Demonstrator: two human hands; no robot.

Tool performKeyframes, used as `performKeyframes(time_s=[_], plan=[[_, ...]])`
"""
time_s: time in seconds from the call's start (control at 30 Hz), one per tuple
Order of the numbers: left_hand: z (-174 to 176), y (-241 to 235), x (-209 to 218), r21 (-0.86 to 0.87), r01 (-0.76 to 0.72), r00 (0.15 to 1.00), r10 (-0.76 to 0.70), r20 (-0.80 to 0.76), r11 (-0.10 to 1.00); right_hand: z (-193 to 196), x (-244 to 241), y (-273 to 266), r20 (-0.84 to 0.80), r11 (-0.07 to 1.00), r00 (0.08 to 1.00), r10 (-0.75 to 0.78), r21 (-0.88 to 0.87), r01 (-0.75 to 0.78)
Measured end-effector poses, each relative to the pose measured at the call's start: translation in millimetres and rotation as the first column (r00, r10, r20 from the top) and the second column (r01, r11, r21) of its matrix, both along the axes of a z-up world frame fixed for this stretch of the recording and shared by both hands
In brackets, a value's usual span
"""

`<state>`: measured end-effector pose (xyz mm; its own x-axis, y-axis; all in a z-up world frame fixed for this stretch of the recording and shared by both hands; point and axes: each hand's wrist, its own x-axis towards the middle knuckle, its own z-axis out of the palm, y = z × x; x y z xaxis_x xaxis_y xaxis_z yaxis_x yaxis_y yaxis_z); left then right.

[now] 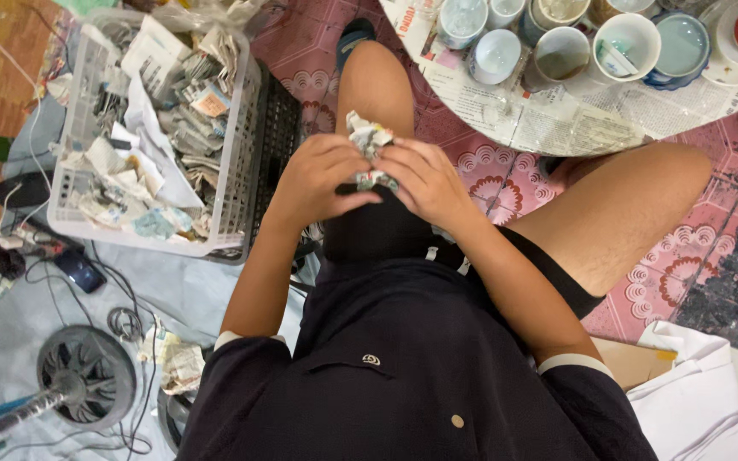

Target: The person sits on the floor and wipes several ceramic cups and a small bowl with a cloth. They then pick up a piece of newspaper, fold it, and wrap a small cup before placing it on the table.

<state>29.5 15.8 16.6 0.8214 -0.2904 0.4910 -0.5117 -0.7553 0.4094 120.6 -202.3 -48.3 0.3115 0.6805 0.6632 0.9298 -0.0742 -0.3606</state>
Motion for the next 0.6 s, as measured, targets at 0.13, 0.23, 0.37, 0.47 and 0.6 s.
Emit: performKeyframes(time_s=[0.13,0.23,0.37,0.47,0.6], plan=[[5,-1,8,0.095,0.052,0.997,-0.046,-0.059,0.994,9,-3,-7,-0.058,1.0,0.998,-0.004,0.001,0.004],[12,-5,18,0.14,0.108,0.99,-0.094,-0.102,0.984,21,-2,-19,-0.106,0.997,0.993,-0.059,-0.061,0.052],[26,-20,55,0.118,0.243,0.964,-0.226,-0.142,0.963,39,17,-40,-0.197,0.983,0.976,-0.09,-0.173,0.056],[39,-41,98,0.122,0.329,0.944,-0.32,-0.085,0.937,54,51,-62,-0.131,0.979,0.984,-0.123,-0.176,0.099],[48,-75,164,0.074,0.313,0.946,-0.318,0.062,0.947,80,109,-103,-0.111,0.976,0.979,-0.171,-0.158,0.153]])
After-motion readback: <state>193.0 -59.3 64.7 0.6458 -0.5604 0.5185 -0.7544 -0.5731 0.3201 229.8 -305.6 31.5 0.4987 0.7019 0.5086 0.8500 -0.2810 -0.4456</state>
